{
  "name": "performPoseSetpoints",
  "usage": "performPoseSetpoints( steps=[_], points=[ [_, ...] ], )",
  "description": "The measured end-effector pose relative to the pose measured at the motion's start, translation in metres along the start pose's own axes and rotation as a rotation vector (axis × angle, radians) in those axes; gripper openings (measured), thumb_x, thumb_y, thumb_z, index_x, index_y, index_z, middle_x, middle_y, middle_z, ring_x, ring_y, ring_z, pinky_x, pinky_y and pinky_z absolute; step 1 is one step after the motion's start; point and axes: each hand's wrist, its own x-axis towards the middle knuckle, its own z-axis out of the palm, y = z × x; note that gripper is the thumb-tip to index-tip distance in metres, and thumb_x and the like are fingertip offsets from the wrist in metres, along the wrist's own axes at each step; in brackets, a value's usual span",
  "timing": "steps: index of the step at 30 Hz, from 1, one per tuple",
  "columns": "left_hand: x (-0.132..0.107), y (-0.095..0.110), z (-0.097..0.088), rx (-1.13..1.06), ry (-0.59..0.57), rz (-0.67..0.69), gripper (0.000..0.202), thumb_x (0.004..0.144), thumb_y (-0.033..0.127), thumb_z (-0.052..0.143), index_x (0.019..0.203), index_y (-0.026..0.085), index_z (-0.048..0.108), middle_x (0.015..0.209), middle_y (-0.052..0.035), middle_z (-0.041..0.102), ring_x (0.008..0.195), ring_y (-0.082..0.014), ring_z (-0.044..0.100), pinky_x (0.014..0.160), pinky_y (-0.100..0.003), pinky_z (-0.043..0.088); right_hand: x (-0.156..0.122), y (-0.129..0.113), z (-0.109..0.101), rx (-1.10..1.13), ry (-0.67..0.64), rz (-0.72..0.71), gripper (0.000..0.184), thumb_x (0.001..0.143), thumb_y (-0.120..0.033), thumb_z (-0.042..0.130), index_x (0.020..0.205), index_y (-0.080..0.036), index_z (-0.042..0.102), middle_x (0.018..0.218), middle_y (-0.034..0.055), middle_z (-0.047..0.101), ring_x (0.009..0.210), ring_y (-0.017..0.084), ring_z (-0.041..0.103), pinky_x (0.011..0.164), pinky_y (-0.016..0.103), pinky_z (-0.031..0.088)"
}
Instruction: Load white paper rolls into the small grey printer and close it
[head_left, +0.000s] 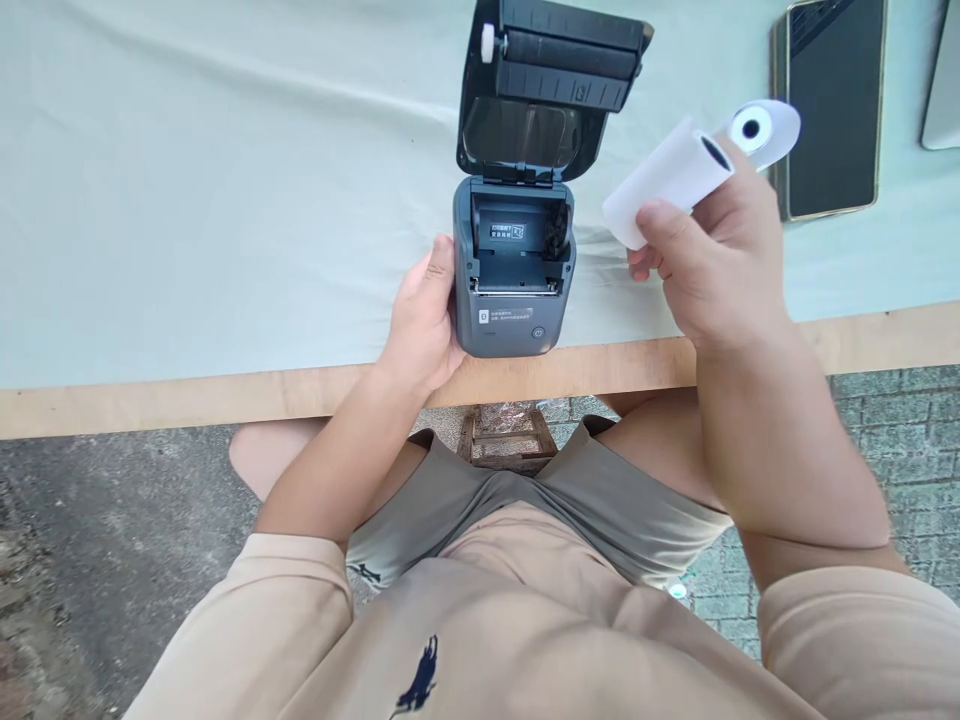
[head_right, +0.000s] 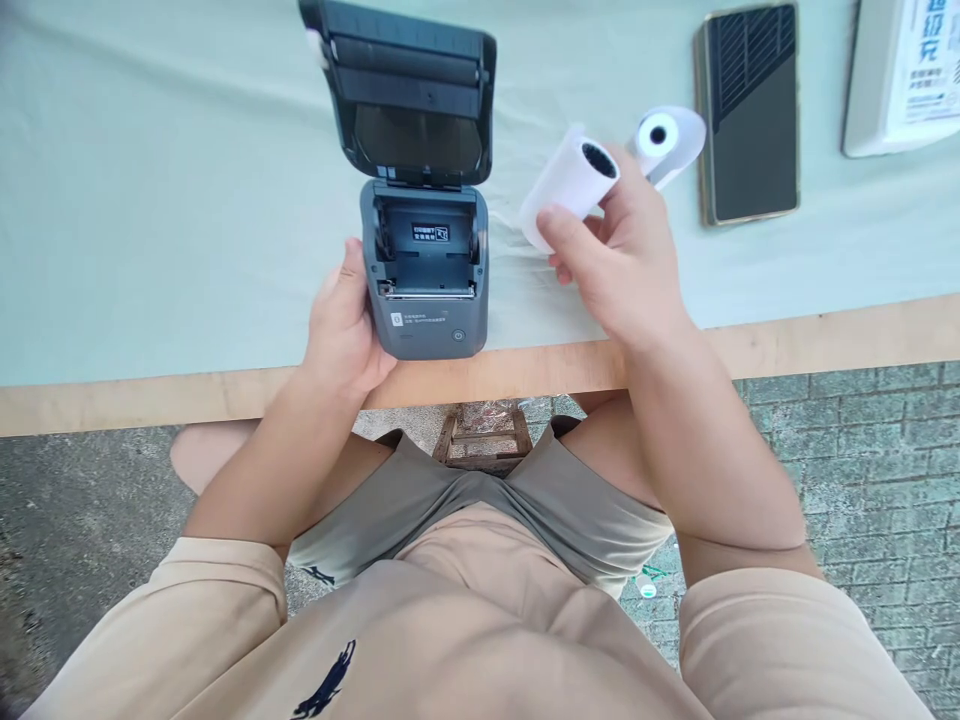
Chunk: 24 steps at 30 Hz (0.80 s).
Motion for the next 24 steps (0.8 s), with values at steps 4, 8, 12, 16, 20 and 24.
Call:
performPoseSetpoints(
  steps=[4, 8, 12, 16, 20, 24],
  points=[
    [0.001, -0.001, -0.001, 0.016, 0.007, 0.016, 0.047, 0.094, 0.057, 0.042, 0.109, 0.022, 0.069, 0.118, -0.003, 0.073, 0.125, -0.0244, 0.063, 0.109, -0.044, 0.054, 0.0, -0.003, 0.003, -0.086, -0.045, 0.0, 0.033, 0.077, -0.029, 0.074, 0.105, -0.03, 0.056, 0.086, -0.0011, 0.059, 0.057, 0.01, 0.052, 0.041, 0.023, 0.038],
    [0.001, 0.0, 0.0, 0.035, 0.02, 0.016, 0.047, 0.094, 0.057, 0.041, 0.106, 0.022, 0.07, 0.111, -0.0011, 0.076, 0.125, -0.0227, 0.064, 0.108, -0.042, 0.054, 0.001, -0.004, 0.006, -0.298, 0.025, -0.106, 0.039, 0.069, -0.01, 0.068, 0.1, -0.03, 0.055, 0.097, -0.0009, 0.059, 0.064, 0.01, 0.05, 0.048, 0.025, 0.041],
    [0.0, 0.0, 0.001, 0.032, 0.016, 0.014, 0.047, 0.094, 0.057, 0.042, 0.107, 0.023, 0.07, 0.112, -0.001, 0.075, 0.125, -0.0231, 0.063, 0.108, -0.041, 0.054, 0.004, -0.002, 0.007, -0.578, 0.105, -0.167, 0.03, 0.069, -0.008, 0.063, 0.088, -0.029, 0.056, 0.076, -0.0034, 0.057, 0.057, 0.011, 0.045, 0.056, 0.029, 0.042],
    [-0.001, 0.0, 0.003, 0.026, 0.044, 0.016, 0.045, 0.093, 0.057, 0.044, 0.106, 0.024, 0.071, 0.114, -0.0017, 0.074, 0.127, -0.0242, 0.062, 0.108, -0.042, 0.054, 0.01, 0.003, 0.007, -0.689, 0.153, -0.233, 0.018, 0.07, -0.017, 0.069, 0.079, -0.027, 0.057, 0.08, 0.0001, 0.06, 0.065, 0.015, 0.051, 0.063, 0.033, 0.045],
    [-0.001, 0.001, 0.004, 0.044, 0.057, 0.006, 0.046, 0.093, 0.059, 0.043, 0.107, 0.023, 0.07, 0.118, -0.004, 0.073, 0.13, -0.0259, 0.06, 0.109, -0.044, 0.053, 0.015, 0.002, 0.006, -0.72, 0.154, -0.224, 0.029, 0.071, -0.017, 0.07, 0.096, -0.028, 0.059, 0.096, 0.0027, 0.063, 0.066, 0.015, 0.052, 0.068, 0.034, 0.045],
    [-0.002, 0.004, 0.005, 0.045, 0.023, -0.018, 0.045, 0.092, 0.059, 0.043, 0.106, 0.023, 0.068, 0.124, -0.0044, 0.071, 0.132, -0.0257, 0.058, 0.111, -0.043, 0.051, 0.015, -0.004, 0.008, -0.676, 0.111, -0.113, 0.052, 0.072, -0.013, 0.068, 0.117, -0.029, 0.049, 0.098, -0.001, 0.065, 0.053, 0.01, 0.049, 0.064, 0.033, 0.044]
  ],
)
